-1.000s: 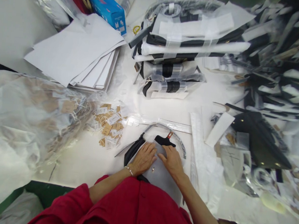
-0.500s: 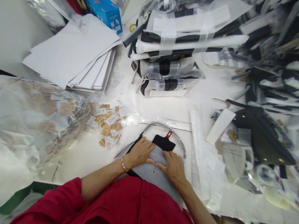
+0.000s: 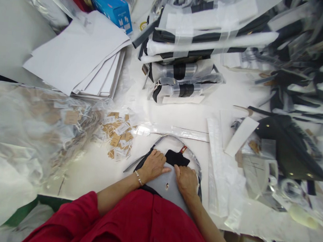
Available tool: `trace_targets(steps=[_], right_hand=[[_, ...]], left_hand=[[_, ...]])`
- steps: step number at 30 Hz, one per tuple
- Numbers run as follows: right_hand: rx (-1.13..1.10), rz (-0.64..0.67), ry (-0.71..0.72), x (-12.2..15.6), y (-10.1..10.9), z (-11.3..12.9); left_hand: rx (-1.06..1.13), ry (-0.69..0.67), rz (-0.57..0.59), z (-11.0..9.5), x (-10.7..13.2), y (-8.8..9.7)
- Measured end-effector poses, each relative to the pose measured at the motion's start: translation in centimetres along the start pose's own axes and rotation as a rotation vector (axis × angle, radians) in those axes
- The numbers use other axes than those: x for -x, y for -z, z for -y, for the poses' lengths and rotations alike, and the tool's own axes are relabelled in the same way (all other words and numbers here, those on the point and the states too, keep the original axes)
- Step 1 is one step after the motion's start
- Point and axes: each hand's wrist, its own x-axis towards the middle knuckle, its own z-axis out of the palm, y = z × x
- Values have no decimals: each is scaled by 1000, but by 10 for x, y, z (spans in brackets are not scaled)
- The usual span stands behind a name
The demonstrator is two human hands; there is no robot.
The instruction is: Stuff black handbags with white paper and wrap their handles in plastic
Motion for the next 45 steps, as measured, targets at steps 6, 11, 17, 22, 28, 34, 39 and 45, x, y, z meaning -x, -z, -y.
trace_targets(steps=[6,11,17,22,28,34,39,45], right_hand=[[-155,-285,-104,-2,-2,-8],[-282,-390,-145,-19,-7,-8],[-426,-309,-219,-35,-1,-1],[-456,-314,49,-13,16,2],[-619,-281,317,17,18,8],[-529,-173,499,32,14,1],[-524,-118,573,42,11,-6],[-565,-35,587,51,3,-13]], left_hand=[[-25,1,-32,-4,-1,2],[-13,-14,-54,-3,1,1],[-62,-28,-74,-4,2,0],[-29,25,-126,-5,6,-1],[26,59,-148,-1,11,1],[8,-31,-80,4,11,9],[23,-88,-55,7,12,14],[45,-124,-39,10,14,14]])
